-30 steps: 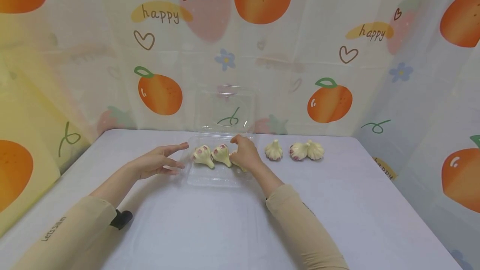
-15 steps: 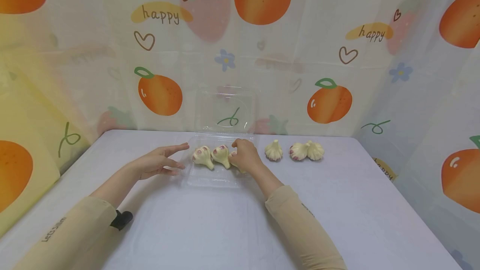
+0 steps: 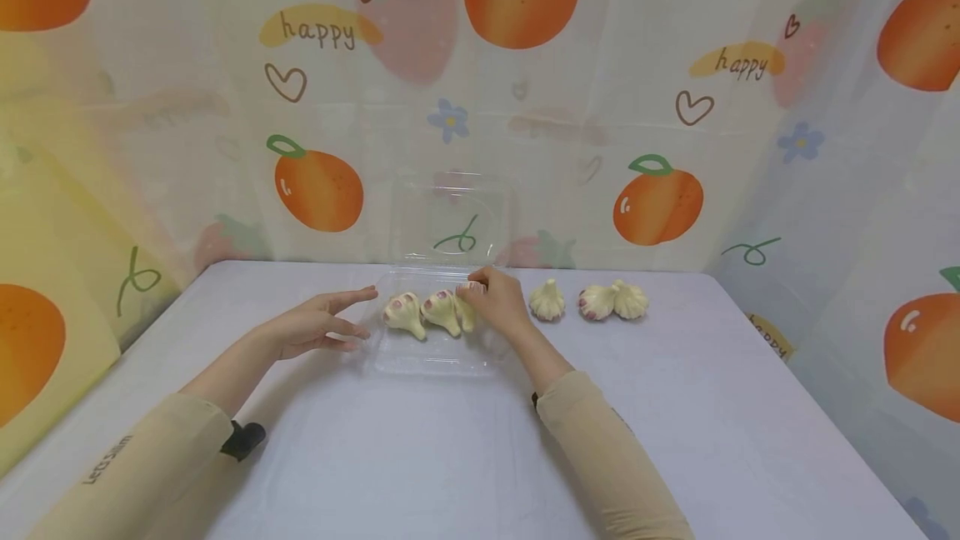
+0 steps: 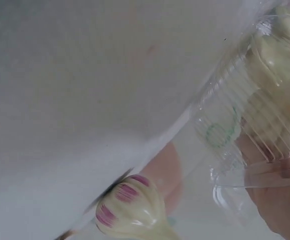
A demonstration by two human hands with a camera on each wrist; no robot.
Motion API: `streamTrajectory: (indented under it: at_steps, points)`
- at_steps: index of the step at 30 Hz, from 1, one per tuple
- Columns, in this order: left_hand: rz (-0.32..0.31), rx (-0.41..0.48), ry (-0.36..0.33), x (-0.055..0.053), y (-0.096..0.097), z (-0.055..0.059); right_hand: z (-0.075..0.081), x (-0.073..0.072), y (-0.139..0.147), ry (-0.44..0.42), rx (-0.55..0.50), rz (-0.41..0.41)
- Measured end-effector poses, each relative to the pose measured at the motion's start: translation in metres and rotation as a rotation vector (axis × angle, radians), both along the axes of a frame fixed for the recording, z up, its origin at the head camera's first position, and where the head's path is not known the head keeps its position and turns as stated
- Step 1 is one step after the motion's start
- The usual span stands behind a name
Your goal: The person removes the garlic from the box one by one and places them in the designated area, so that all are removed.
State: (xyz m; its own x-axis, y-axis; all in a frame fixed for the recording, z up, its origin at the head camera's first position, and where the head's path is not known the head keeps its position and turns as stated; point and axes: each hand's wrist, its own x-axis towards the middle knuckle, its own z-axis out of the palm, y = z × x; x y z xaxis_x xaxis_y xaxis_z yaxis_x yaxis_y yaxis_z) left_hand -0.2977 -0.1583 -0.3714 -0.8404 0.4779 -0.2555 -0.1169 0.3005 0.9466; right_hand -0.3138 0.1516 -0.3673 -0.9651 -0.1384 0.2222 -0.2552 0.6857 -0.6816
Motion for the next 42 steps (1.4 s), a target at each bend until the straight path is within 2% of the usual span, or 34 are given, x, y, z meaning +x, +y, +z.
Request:
streamTrajectory:
  at_steps: [11, 15, 23, 28, 36, 42]
  points:
    - [-0.005, 0.006, 0.002, 0.000, -0.002, -0.001, 0.001, -0.007, 0.006, 0.005, -0.091, -0.033]
    - [-0.004, 0.005, 0.001, 0.000, -0.002, -0.001, 0.004, -0.007, 0.008, -0.038, -0.158, -0.050]
    - [-0.002, -0.010, 0.005, 0.001, -0.001, 0.001, 0.011, -0.005, 0.014, -0.161, -0.369, -0.042]
    - [-0.006, -0.017, 0.011, 0.001, 0.000, 0.001, 0.011, -0.006, 0.021, -0.185, -0.450, -0.015]
    - [-0.004, -0.018, 0.012, 0.000, -0.001, 0.000, 0.014, -0.010, 0.038, -0.220, -0.577, 0.076]
    - [-0.001, -0.019, 0.011, -0.001, -0.001, -0.001, 0.021, -0.011, 0.056, -0.281, -0.603, 0.093]
